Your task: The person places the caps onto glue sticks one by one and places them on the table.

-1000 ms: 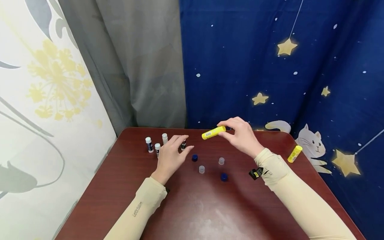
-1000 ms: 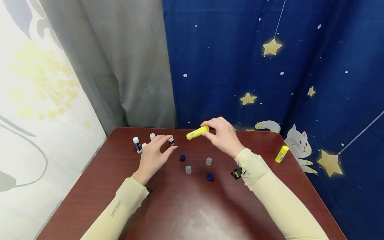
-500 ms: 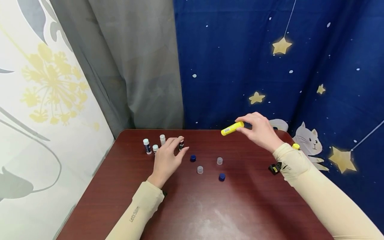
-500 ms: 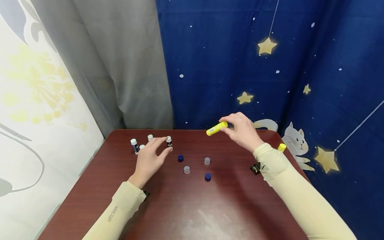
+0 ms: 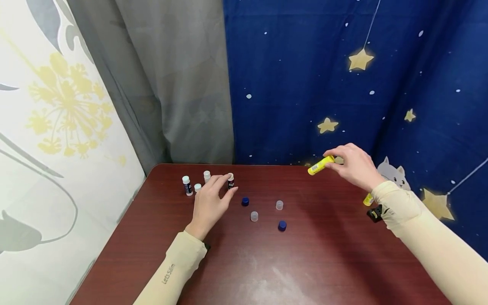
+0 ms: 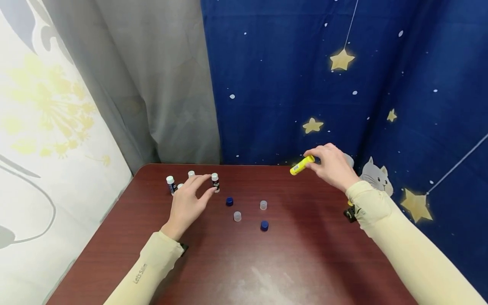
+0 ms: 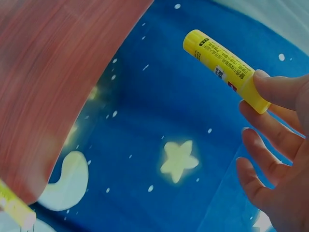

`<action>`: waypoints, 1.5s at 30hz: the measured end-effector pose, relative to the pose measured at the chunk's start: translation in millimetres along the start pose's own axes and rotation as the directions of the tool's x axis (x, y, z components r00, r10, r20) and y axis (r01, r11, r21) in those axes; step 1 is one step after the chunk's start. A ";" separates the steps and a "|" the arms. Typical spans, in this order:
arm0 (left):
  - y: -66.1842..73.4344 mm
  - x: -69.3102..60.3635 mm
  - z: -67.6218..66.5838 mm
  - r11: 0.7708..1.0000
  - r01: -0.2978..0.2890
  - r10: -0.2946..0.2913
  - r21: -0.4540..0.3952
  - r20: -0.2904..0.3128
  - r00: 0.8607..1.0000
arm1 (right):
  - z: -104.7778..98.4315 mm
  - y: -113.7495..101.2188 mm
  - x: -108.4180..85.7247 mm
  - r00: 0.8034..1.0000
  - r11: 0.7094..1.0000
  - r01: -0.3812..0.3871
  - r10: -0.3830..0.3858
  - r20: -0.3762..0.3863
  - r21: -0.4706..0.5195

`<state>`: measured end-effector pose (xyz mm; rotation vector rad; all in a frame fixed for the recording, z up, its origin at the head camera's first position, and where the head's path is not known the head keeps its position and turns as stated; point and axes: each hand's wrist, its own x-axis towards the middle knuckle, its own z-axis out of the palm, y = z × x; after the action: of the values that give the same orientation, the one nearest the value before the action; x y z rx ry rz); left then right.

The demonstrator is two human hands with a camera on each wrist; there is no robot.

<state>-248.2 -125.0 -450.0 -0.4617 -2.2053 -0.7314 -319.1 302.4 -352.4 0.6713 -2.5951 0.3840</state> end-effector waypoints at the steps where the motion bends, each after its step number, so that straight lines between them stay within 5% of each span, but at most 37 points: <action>1: 0.0 -0.3 -0.2 1.000 0.001 -0.001 0.003 0.001 1.000 | -1.4 3.5 -1.7 1.000 1.000 -0.006 0.006 0.007 -0.002; 19: -3.3 -9.3 -0.2 1.000 0.015 -0.015 0.017 -0.002 1.000 | -1.5 79.5 -25.7 0.958 0.984 -0.166 0.176 0.225 -0.062; 29: -5.0 -11.9 3.0 1.000 0.009 -0.009 0.015 0.006 1.000 | 20.2 116.7 -42.8 0.939 0.979 -0.105 0.155 0.307 -0.174; 45: -3.5 -14.2 8.8 1.000 0.015 -0.014 -0.007 0.025 1.000 | 32.2 134.1 -61.2 0.924 0.971 -0.087 0.162 0.347 -0.221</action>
<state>-245.6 -123.5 -466.9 -0.4613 -2.2324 -0.7452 -350.4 428.0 -429.9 0.5474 -2.9862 0.0284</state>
